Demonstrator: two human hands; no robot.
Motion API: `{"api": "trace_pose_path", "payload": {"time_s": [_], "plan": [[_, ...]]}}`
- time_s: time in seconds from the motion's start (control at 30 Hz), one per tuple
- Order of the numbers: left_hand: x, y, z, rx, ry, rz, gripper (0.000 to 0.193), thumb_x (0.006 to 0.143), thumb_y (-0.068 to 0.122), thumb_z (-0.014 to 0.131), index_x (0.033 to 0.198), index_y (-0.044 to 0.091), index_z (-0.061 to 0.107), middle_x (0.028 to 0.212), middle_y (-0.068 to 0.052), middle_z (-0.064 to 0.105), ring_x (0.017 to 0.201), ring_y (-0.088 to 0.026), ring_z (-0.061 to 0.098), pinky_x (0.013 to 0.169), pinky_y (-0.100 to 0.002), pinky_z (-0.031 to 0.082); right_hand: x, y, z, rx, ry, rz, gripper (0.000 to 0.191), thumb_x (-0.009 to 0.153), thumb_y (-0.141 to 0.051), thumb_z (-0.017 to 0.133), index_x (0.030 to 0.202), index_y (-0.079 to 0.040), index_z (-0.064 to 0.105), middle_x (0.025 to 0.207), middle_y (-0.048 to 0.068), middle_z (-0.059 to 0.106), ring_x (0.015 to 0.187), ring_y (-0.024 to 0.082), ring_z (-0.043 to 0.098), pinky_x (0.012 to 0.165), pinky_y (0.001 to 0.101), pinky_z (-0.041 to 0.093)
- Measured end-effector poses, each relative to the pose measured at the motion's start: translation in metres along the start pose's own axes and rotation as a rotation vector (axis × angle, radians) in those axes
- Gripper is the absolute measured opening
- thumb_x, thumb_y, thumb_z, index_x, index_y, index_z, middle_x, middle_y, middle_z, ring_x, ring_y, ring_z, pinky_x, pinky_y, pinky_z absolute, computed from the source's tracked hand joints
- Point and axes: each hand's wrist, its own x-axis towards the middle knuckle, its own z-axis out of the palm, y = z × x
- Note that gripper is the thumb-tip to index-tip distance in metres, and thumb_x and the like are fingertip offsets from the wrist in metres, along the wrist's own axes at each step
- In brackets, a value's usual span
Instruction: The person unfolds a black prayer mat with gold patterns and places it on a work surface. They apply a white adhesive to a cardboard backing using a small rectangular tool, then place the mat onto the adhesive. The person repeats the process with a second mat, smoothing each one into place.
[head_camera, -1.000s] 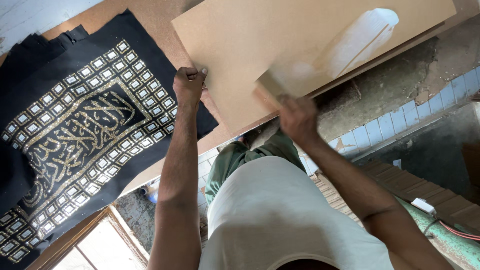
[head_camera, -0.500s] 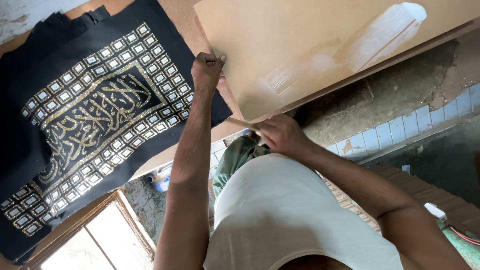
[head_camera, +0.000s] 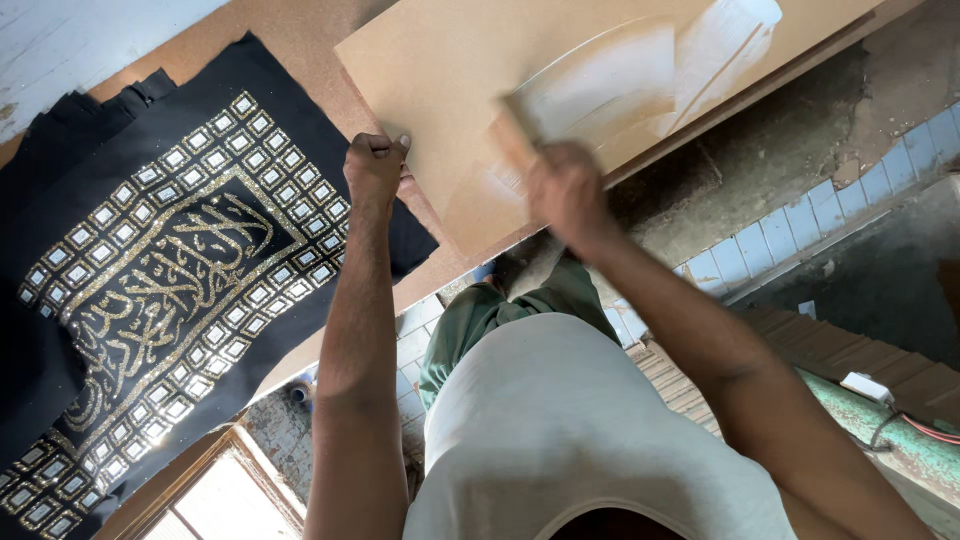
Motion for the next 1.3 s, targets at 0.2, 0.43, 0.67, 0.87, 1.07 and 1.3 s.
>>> {"api": "trace_pose_path", "payload": {"time_s": [0.2, 0.43, 0.67, 0.87, 1.07, 1.3], "plan": [[-0.006, 0.010, -0.001, 0.096, 0.001, -0.077, 0.029, 0.091, 0.021, 0.079, 0.095, -0.002, 0.063, 0.081, -0.010, 0.069, 0.066, -0.014, 0.074, 0.054, -0.028, 0.067, -0.027, -0.079, -0.006, 0.308, -0.176, -0.159, 0.020, 0.091, -0.001, 0.067, 0.110, 0.007, 0.070, 0.088, 0.018, 0.073, 0.080, 0.027, 0.072, 0.076, 0.0405, 0.060], [-0.013, 0.010, -0.001, 0.035, 0.022, -0.046, 0.029, 0.091, 0.021, 0.079, 0.094, -0.003, 0.063, 0.079, -0.009, 0.069, 0.065, -0.014, 0.073, 0.054, -0.028, 0.067, -0.010, -0.043, -0.021, 0.136, -0.164, -0.114, 0.024, 0.096, -0.010, 0.067, 0.110, 0.010, 0.070, 0.089, 0.020, 0.074, 0.077, 0.027, 0.071, 0.068, 0.0405, 0.059], [-0.011, 0.011, 0.003, 0.010, -0.001, -0.046, 0.029, 0.091, 0.021, 0.079, 0.095, -0.002, 0.062, 0.079, -0.008, 0.069, 0.065, -0.013, 0.073, 0.054, -0.030, 0.067, -0.032, 0.001, -0.038, 0.308, -0.256, 0.105, 0.020, 0.100, -0.011, 0.067, 0.116, 0.000, 0.072, 0.100, 0.020, 0.075, 0.090, 0.030, 0.074, 0.077, 0.0405, 0.062], [-0.010, 0.010, 0.006, 0.044, 0.014, -0.032, 0.030, 0.091, 0.022, 0.080, 0.094, -0.002, 0.063, 0.078, -0.008, 0.068, 0.064, -0.014, 0.072, 0.054, -0.028, 0.066, 0.012, 0.111, -0.057, -0.138, 0.046, 0.485, 0.015, 0.101, -0.006, 0.067, 0.112, 0.003, 0.072, 0.095, 0.016, 0.073, 0.084, 0.025, 0.073, 0.074, 0.0386, 0.063], [-0.007, 0.009, 0.003, 0.032, 0.011, -0.068, 0.031, 0.091, 0.021, 0.081, 0.096, -0.004, 0.063, 0.080, -0.010, 0.068, 0.064, -0.014, 0.072, 0.055, -0.028, 0.065, -0.044, -0.055, -0.001, 0.117, -0.169, -0.287, 0.020, 0.093, -0.004, 0.068, 0.109, 0.007, 0.069, 0.094, 0.018, 0.072, 0.079, 0.025, 0.070, 0.071, 0.0365, 0.060], [-0.005, 0.005, 0.007, -0.001, 0.006, -0.102, 0.032, 0.091, 0.021, 0.079, 0.103, -0.003, 0.062, 0.082, -0.010, 0.069, 0.064, -0.014, 0.072, 0.056, -0.029, 0.066, -0.039, 0.028, -0.037, 0.359, -0.132, 0.143, 0.024, 0.098, -0.010, 0.071, 0.119, 0.003, 0.074, 0.098, 0.018, 0.075, 0.088, 0.028, 0.073, 0.077, 0.0413, 0.062]]}}
